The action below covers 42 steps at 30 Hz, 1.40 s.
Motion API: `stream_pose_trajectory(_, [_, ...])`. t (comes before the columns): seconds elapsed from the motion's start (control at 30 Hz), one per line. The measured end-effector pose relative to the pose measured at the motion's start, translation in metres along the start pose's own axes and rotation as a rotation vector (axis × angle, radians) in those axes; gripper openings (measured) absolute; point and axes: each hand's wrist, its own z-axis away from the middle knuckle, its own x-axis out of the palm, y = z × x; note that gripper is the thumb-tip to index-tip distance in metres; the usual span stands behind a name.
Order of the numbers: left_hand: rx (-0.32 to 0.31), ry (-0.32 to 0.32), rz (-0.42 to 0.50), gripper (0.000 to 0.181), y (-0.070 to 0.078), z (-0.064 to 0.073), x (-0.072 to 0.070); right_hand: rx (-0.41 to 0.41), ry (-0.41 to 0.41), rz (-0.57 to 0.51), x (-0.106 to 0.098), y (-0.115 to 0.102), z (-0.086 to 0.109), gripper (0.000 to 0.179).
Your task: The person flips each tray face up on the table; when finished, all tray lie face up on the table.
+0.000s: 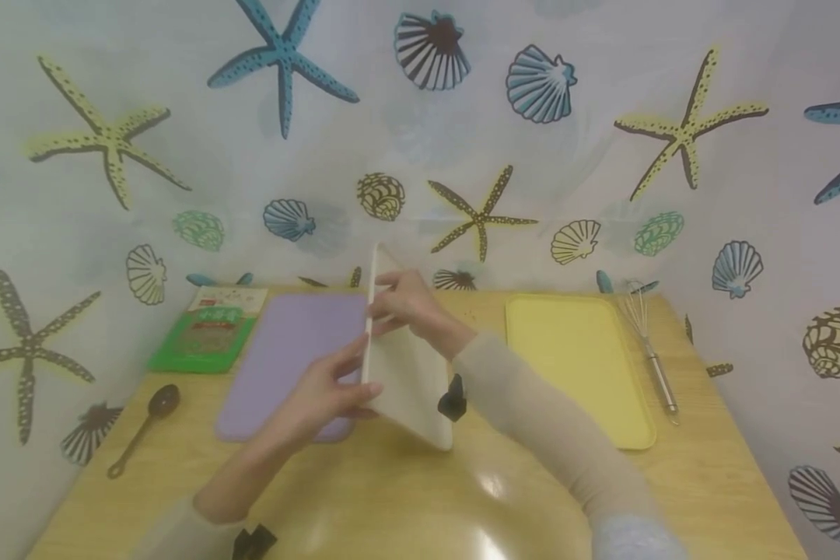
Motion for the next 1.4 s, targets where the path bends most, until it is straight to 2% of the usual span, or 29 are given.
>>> stream_pose_trajectory(0.17, [-0.011,0.026,0.026,0.081,-0.001,0.001,-0.002,-0.047,-0.007,0.036,0.0,0.003,0.001,0.056])
stream_pose_trajectory(0.23, [-0.01,0.034,0.046,0.081,-0.003,0.002,-0.003,-0.078,0.003,0.095,-0.004,0.008,0.005,0.057])
stream_pose_trajectory(0.3, [0.001,0.037,0.067,0.081,-0.005,0.004,-0.005,-0.11,0.042,0.198,-0.013,0.018,0.011,0.057])
stream_pose_trajectory(0.47, [0.03,0.02,0.11,0.083,-0.016,0.004,-0.008,-0.174,0.189,0.524,-0.051,0.059,0.021,0.052])
stream_pose_trajectory(0.53, [0.03,0.019,0.124,0.083,-0.021,0.004,-0.009,-0.178,0.226,0.603,-0.063,0.079,0.021,0.05])
stream_pose_trajectory(0.63, [0.026,0.029,0.137,0.083,-0.028,0.004,-0.011,-0.15,0.248,0.661,-0.071,0.106,0.019,0.049])
stream_pose_trajectory(0.73, [0.019,0.034,0.144,0.082,-0.033,0.004,-0.013,-0.118,0.255,0.688,-0.071,0.128,0.018,0.048])
stream_pose_trajectory(0.87, [0.011,0.034,0.161,0.082,-0.037,0.001,-0.016,-0.102,0.256,0.695,-0.069,0.144,0.019,0.049])
stream_pose_trajectory(1.13, [-0.017,0.044,0.17,0.081,-0.039,0.002,-0.022,-0.038,0.242,0.634,-0.064,0.148,0.023,0.055])
stream_pose_trajectory(1.33, [-0.017,0.045,0.178,0.079,-0.04,0.002,-0.025,0.008,0.255,0.594,-0.068,0.151,0.016,0.052])
stream_pose_trajectory(1.4, [-0.018,0.043,0.184,0.079,-0.041,0.003,-0.026,0.028,0.259,0.581,-0.068,0.152,0.015,0.042])
